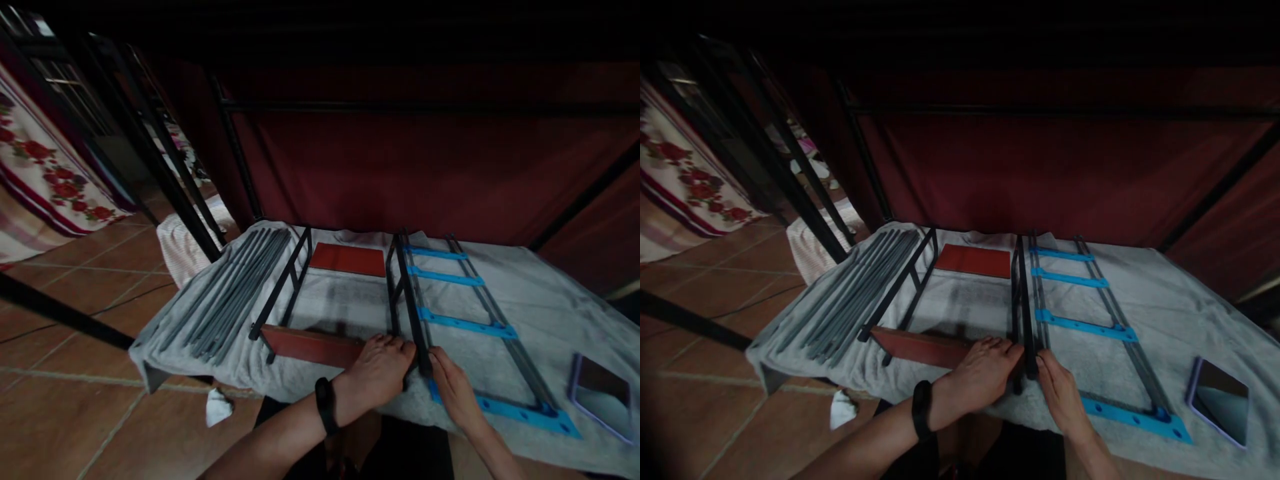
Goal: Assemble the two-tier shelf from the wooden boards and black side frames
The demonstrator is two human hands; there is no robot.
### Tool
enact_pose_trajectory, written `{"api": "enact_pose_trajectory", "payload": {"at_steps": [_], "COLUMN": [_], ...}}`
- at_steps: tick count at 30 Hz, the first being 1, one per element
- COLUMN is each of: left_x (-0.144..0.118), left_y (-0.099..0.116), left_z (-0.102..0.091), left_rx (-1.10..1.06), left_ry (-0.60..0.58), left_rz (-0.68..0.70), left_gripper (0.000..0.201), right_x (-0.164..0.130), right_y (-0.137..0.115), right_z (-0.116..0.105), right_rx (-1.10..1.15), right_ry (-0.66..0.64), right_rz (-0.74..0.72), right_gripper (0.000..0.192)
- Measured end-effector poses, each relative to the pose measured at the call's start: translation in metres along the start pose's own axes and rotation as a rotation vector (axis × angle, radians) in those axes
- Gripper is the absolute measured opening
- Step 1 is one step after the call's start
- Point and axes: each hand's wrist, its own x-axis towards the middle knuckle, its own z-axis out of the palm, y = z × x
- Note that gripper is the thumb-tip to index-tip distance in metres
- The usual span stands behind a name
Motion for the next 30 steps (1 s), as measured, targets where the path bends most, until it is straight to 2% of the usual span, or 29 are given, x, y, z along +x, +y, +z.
{"api": "enact_pose_trajectory", "payload": {"at_steps": [3,11,16,21,24,28,30], "left_x": [-0.001,0.0,0.0,0.0,0.0,0.0,0.001], "left_y": [0.0,-0.001,-0.002,-0.002,-0.001,-0.001,-0.001], "left_z": [0.0,-0.006,0.0,0.001,-0.001,-0.002,-0.002], "left_rx": [0.016,0.018,0.007,-0.018,-0.02,-0.022,-0.025], "left_ry": [0.004,-0.033,-0.02,-0.037,-0.029,-0.043,-0.052], "left_rz": [0.015,0.042,0.025,0.012,0.011,0.007,0.004], "left_gripper": [0.029,0.025,0.028,0.029,0.029,0.031,0.032], "right_x": [0.001,0.002,0.009,0.006,0.007,0.011,0.014], "right_y": [-0.001,-0.002,-0.008,-0.022,-0.031,-0.047,-0.055], "right_z": [-0.003,0.0,-0.001,-0.002,-0.004,-0.01,-0.013], "right_rx": [0.042,0.157,0.328,0.493,0.544,0.631,0.604], "right_ry": [-0.034,0.016,0.121,-0.049,-0.088,-0.142,-0.141], "right_rz": [0.047,0.135,0.266,0.464,0.522,0.674,0.668], "right_gripper": [0.031,0.034,0.036,0.039,0.043,0.045,0.044]}}
